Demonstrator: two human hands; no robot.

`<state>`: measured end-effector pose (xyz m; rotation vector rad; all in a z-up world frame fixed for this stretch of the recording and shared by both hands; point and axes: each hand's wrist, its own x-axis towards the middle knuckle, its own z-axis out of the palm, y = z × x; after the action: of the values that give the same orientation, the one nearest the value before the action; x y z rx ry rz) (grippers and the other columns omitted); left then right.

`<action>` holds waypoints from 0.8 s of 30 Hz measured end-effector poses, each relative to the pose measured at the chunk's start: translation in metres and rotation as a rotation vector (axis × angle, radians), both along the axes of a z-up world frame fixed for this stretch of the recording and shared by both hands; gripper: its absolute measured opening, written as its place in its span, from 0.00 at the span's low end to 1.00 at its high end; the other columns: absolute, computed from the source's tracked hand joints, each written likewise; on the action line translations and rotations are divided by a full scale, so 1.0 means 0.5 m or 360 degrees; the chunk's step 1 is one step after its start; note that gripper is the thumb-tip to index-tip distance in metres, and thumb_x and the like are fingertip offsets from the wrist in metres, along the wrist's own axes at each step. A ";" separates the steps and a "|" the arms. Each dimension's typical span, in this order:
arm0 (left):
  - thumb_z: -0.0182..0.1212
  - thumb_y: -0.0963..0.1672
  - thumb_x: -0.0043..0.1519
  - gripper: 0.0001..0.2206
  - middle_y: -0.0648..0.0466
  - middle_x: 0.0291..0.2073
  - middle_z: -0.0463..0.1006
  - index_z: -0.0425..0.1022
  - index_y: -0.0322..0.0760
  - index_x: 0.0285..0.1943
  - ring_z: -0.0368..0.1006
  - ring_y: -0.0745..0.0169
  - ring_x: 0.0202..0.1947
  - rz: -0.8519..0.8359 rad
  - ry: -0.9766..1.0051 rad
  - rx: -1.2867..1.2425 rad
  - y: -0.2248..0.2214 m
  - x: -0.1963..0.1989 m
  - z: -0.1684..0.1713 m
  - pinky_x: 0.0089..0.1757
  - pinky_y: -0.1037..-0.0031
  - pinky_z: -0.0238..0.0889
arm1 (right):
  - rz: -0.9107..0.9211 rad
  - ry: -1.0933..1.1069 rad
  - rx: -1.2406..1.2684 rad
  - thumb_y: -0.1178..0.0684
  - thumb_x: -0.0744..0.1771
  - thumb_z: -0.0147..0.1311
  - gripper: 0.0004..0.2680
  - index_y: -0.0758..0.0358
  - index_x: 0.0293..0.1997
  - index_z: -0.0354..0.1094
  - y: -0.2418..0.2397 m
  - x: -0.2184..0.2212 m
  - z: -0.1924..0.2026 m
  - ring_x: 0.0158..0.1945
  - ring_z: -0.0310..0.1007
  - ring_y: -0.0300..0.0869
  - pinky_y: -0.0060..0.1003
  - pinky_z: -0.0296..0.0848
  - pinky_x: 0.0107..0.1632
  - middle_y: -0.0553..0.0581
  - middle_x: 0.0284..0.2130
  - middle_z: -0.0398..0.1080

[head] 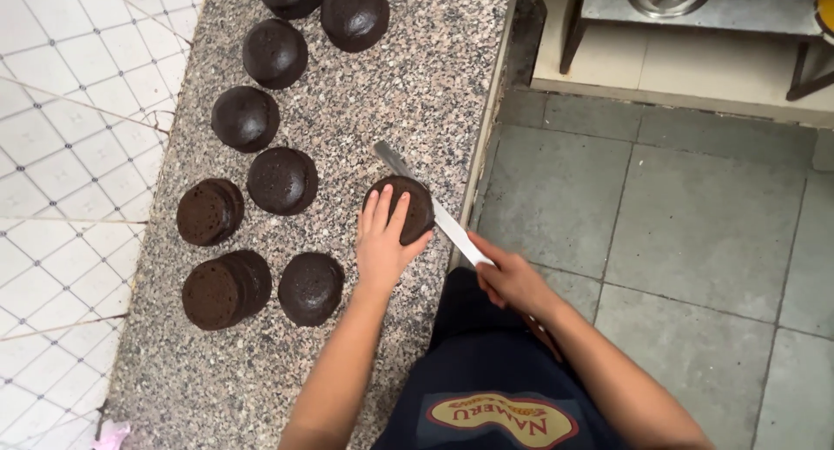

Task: The person slices multiple small round chocolate cakes in half horizontally using a long serrated knife. They hold each cake with one hand and cut through the center with the other, then set the halves aside on the countertop.

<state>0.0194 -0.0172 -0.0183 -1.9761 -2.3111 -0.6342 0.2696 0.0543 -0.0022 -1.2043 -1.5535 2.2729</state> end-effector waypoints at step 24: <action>0.79 0.59 0.41 0.49 0.34 0.74 0.54 0.65 0.43 0.73 0.57 0.30 0.71 0.0143 -0.0196 -0.0113 0.007 -0.074 0.014 0.63 0.35 0.49 | 0.0129 -0.0056 -0.0106 0.57 0.69 0.45 0.23 0.44 0.75 0.53 0.039 0.039 0.037 0.19 0.61 0.34 0.30 0.64 0.22 0.50 0.22 0.64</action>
<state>-0.0174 -0.0136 -0.0115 -1.8993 -2.5114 -0.6948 0.2892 0.0736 0.0164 -1.2253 -1.5784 2.3842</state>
